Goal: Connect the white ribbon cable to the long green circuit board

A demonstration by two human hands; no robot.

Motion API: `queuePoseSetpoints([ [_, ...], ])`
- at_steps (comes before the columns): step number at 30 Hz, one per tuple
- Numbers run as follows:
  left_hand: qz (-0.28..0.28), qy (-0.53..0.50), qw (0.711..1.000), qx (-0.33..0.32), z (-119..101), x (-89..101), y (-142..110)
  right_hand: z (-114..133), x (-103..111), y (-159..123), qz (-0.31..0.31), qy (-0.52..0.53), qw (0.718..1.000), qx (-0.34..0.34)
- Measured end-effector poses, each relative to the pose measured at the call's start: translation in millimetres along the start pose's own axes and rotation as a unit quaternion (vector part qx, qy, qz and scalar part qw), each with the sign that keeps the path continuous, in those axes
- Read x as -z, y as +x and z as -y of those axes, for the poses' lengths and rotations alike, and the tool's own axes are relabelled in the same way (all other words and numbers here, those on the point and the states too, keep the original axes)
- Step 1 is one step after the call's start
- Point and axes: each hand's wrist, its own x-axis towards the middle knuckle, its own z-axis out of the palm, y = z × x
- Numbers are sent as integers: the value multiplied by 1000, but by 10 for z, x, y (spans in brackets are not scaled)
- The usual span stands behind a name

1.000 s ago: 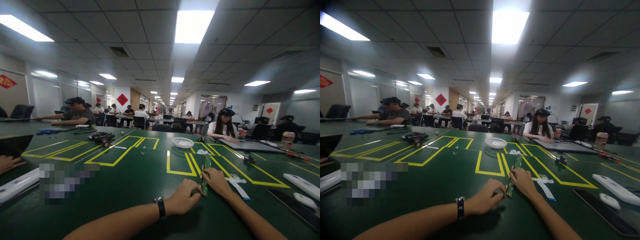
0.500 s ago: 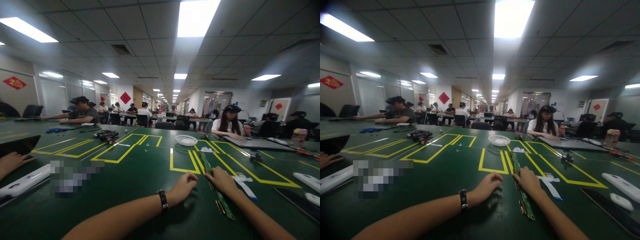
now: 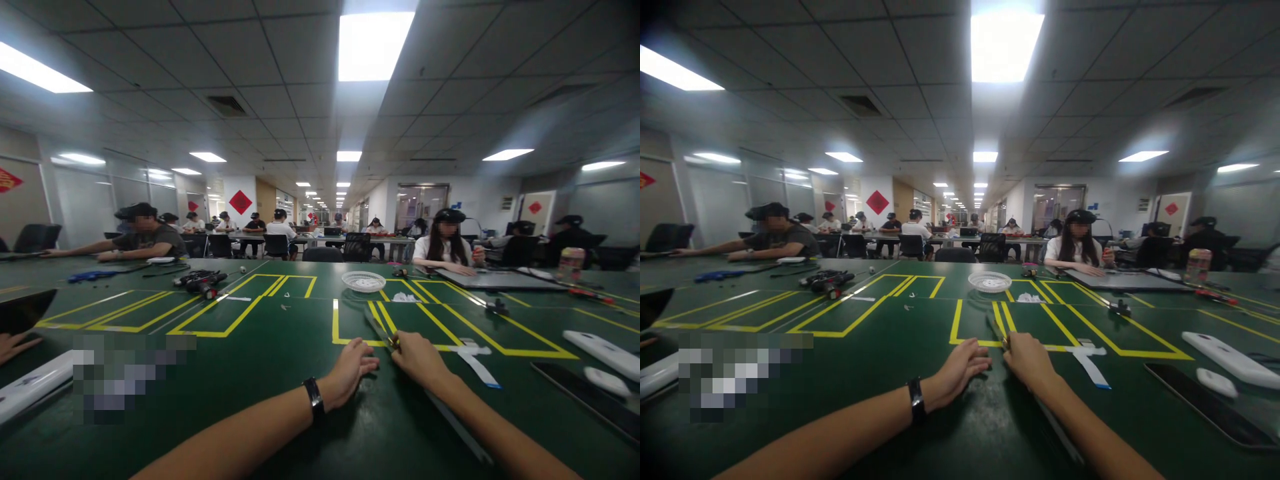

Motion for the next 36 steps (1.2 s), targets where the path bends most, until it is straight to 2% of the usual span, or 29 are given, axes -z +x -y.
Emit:
queuePoseSetpoints([
  [4, 22, -20, 999, -43, 9, 29, 20, 394, 24, -220, -16, -8, 995, 96],
  [7, -8, -30, 997, -69, 15, 44, 56, 534, 78, -353, -27, -3, 985, 171],
  [11, -53, -40, 991, -114, 40, 61, 111, 480, 181, -388, -36, 40, 938, 342],
  [13, -46, -32, 992, -113, 43, 61, 114, 343, 212, -329, -46, 28, 927, 372],
  [14, -35, -31, 993, -110, 39, 59, 109, 236, 215, -283, -56, 13, 932, 357],
  [16, -19, -28, 995, -95, 21, 55, 92, -70, 191, -174, -80, -9, 956, 282],
  [19, -23, 0, 998, -54, -7, 60, 79, -732, 78, -39, -111, -45, 988, 99],
  [22, -38, 19, 999, -20, -12, 76, 90, -1420, -90, -3, -106, -69, 986, -108],
  [24, -31, 16, 999, -15, -11, 81, 94, -1734, -197, -8, -47, -42, 968, -241],
  [27, -6, 27, 999, -21, -29, 70, 71, -1894, -303, 1, 7, -40, 970, -240],
  [32, 6, 71, 997, -14, -99, 22, -5, -1804, -311, 54, 18, -42, 980, -194],
  [36, 9, 87, 996, 17, -134, -3, -44, -1814, -290, 69, 21, -22, 985, -171],
])
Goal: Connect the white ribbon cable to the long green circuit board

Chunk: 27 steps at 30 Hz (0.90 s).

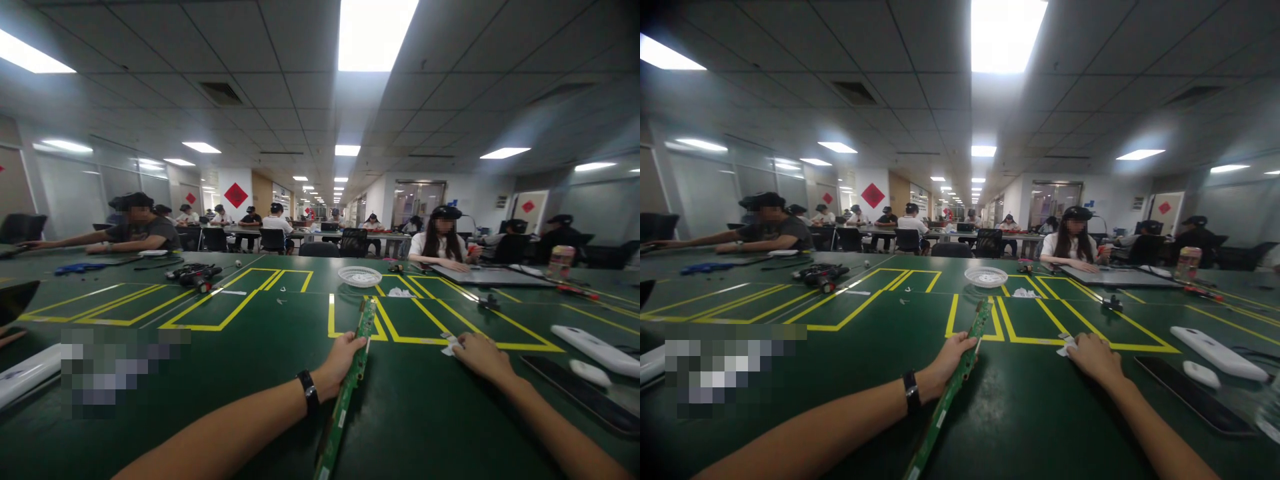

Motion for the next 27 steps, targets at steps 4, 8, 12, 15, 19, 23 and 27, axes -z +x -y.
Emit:
queuePoseSetpoints([
  [4, -8, 12, 1000, 9, -8, -8, -17, 23, -2, -18, -21, -8, 1000, -4],
  [8, 4, 21, 1000, -1, 24, -5, 3, 81, -4, -58, -24, -5, 1000, -14],
  [12, 31, -5, 999, -28, 89, 12, 59, 109, -26, -67, -48, -21, 998, -21],
  [15, 41, 0, 999, -28, 97, 15, 63, 94, -50, -39, -45, -32, 998, -16],
  [19, 44, 21, 999, -25, 55, 0, 16, 45, -56, 3, -27, -16, 1000, 2],
  [23, 41, 19, 999, -30, 32, -9, -10, 33, -24, 0, -30, 16, 999, 3],
  [27, 40, 19, 999, -23, 10, -24, -33, 93, 39, -34, -36, 71, 997, 7],
])
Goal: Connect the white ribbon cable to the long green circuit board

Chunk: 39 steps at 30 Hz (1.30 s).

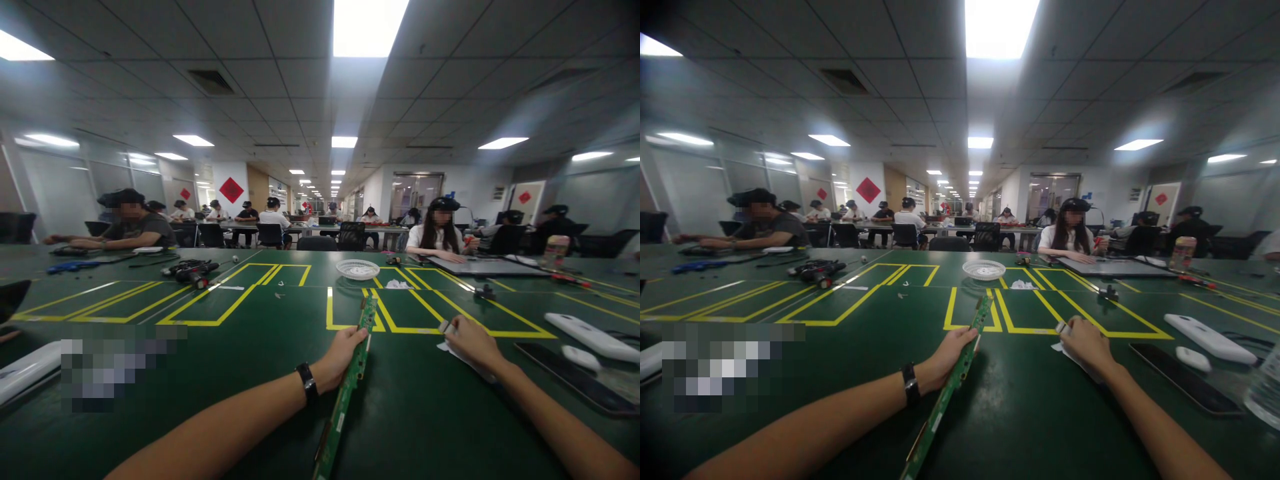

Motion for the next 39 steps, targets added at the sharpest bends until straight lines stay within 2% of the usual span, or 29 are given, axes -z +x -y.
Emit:
queuePoseSetpoints([
  [4, -10, 4, 1000, -1, -30, -25, -25, 202, 70, -65, 56, 78, 994, 47],
  [9, -21, -7, 1000, -7, -2, -28, -9, 714, 190, -304, 99, 180, 973, 102],
  [13, 4, -31, 999, -30, 52, -29, 20, 1123, 256, -566, 199, 323, 920, 99],
  [17, 10, -8, 998, -55, 88, -31, 42, 1352, 213, -747, 224, 407, 873, 147],
  [22, 4, 25, 997, -66, 95, -26, 50, 1421, 137, -824, 235, 457, 847, 133],
  [33, -3, 23, 998, -58, 47, -59, 6, 1432, 63, -838, 247, 461, 842, 129],
  [39, -1, 30, 998, -59, 19, -79, -13, 1440, 109, -858, 251, 469, 839, 117],
])
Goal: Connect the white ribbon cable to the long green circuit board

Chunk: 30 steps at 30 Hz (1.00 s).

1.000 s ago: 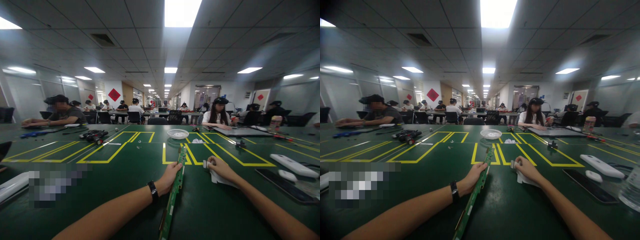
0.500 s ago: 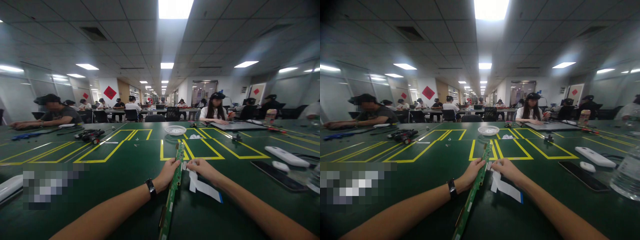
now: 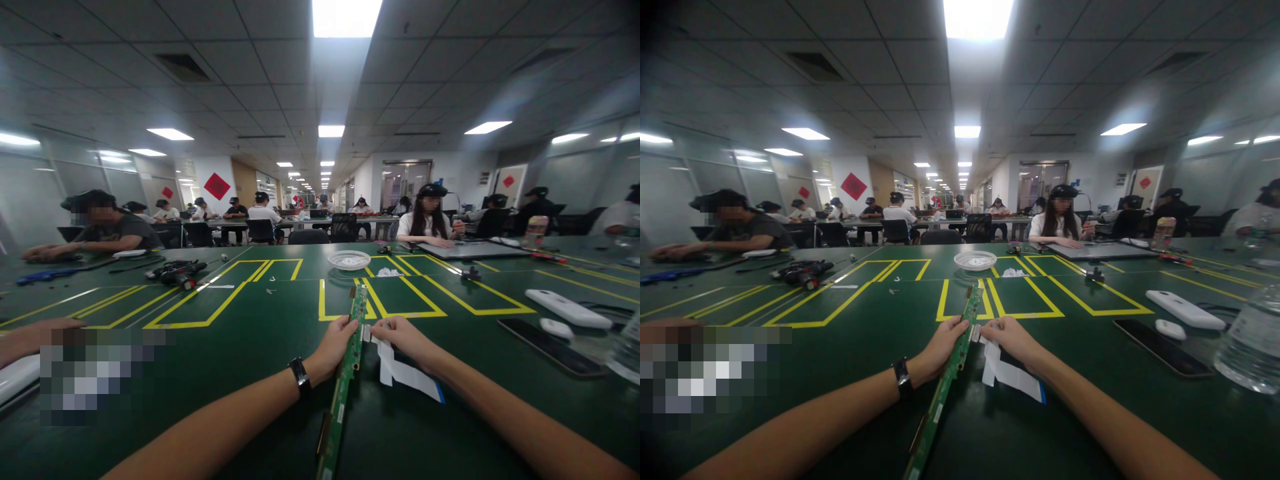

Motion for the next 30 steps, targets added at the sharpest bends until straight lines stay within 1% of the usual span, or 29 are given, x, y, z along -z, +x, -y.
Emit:
queuePoseSetpoints([
  [5, 1, 6, 1000, 0, -4, -4, 1, 14, -6, -10, -5, -21, 1000, 12],
  [11, 2, 21, 1000, -3, 44, 11, 21, -4, -32, 5, -4, -25, 999, 28],
  [16, 10, 85, 996, -29, 38, 15, 6, 21, -32, -22, 8, -13, 1000, 19],
  [18, 12, 109, 993, -35, 18, 9, -10, 28, -19, -28, 12, -20, 999, 25],
  [21, 17, 117, 992, -37, -9, -1, -29, 16, -8, -19, 13, -44, 998, 36],
  [30, 11, 130, 991, -31, -11, -7, -52, -42, -67, 10, -16, -63, 997, 47],
])
